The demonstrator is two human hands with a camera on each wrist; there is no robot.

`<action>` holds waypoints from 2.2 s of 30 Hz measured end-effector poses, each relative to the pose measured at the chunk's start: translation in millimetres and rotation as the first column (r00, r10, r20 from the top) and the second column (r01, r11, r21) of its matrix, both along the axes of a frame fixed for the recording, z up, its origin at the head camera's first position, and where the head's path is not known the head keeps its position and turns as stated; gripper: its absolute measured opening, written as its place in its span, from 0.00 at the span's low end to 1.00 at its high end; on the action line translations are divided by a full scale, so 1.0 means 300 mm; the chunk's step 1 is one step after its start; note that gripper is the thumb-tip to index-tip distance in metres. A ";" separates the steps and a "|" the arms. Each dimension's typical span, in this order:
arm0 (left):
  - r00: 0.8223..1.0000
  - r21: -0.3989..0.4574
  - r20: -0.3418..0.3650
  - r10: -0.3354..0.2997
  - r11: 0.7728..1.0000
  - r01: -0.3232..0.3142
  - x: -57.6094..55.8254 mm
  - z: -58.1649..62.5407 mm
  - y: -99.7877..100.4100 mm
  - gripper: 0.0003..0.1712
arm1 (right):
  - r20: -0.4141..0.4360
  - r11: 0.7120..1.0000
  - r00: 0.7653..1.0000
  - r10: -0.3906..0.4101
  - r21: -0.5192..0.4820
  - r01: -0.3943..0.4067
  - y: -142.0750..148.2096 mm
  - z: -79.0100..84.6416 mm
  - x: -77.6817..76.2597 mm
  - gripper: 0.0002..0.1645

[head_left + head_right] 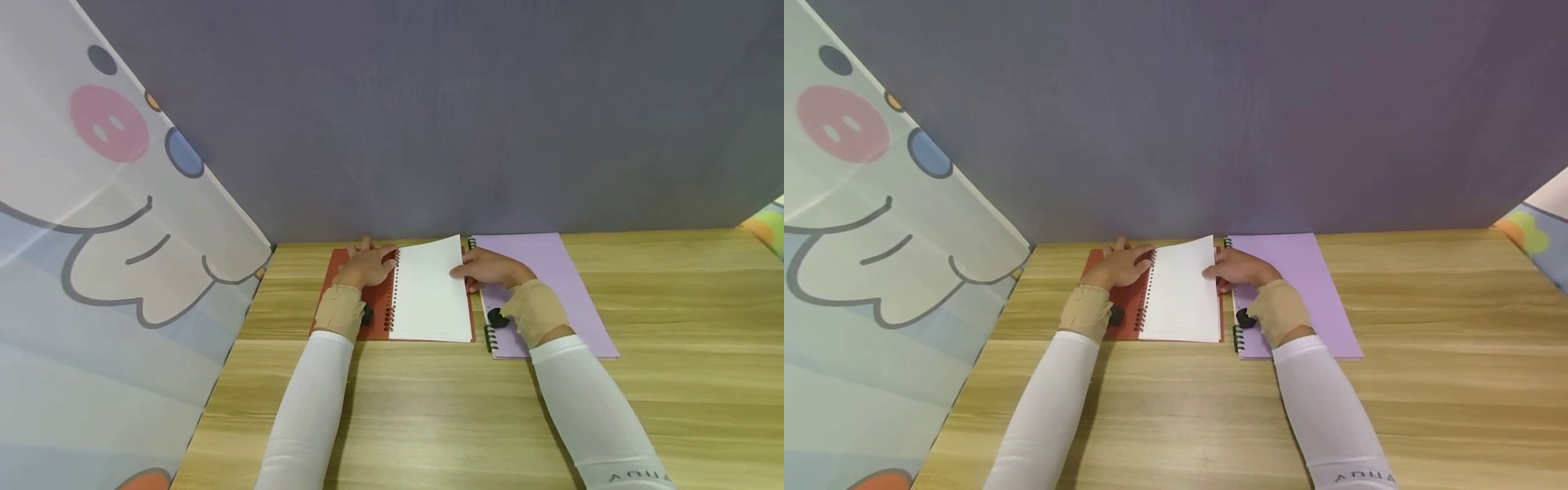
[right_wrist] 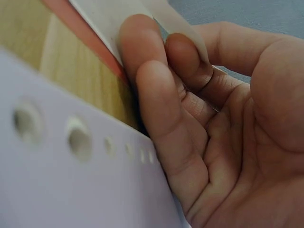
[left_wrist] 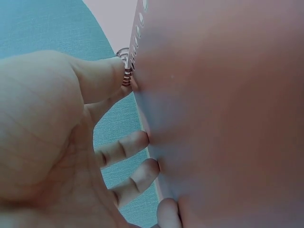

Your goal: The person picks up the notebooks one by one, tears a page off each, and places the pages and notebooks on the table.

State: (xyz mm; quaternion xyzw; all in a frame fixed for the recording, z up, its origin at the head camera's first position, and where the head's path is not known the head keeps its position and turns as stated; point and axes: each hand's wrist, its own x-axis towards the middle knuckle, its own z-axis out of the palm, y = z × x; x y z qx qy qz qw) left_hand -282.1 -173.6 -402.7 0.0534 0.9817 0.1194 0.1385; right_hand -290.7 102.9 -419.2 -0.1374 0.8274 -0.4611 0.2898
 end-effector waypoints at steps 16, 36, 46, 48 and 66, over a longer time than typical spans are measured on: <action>1.000 0.022 -0.006 0.004 1.000 -0.004 0.003 0.007 0.003 0.26 | -0.003 1.000 1.000 0.018 0.007 -0.018 0.006 0.004 0.004 0.19; 1.000 0.051 -0.001 0.028 0.998 -0.028 0.001 0.010 0.004 0.26 | 0.006 0.999 0.999 0.049 -0.022 -0.049 0.006 0.010 0.005 0.17; 1.000 0.052 -0.008 0.020 0.998 -0.020 -0.001 0.013 0.007 0.26 | 0.009 0.998 0.999 0.052 -0.035 -0.052 0.011 0.005 0.000 0.17; 1.000 0.053 -0.006 0.018 0.998 -0.018 -0.001 0.013 0.006 0.26 | 0.008 0.998 0.999 0.051 -0.033 -0.051 0.011 0.005 -0.001 0.17; 1.000 0.055 -0.003 0.025 0.998 -0.025 -0.003 0.012 0.001 0.26 | 0.006 0.997 0.997 0.075 -0.032 -0.075 0.008 0.020 0.008 0.19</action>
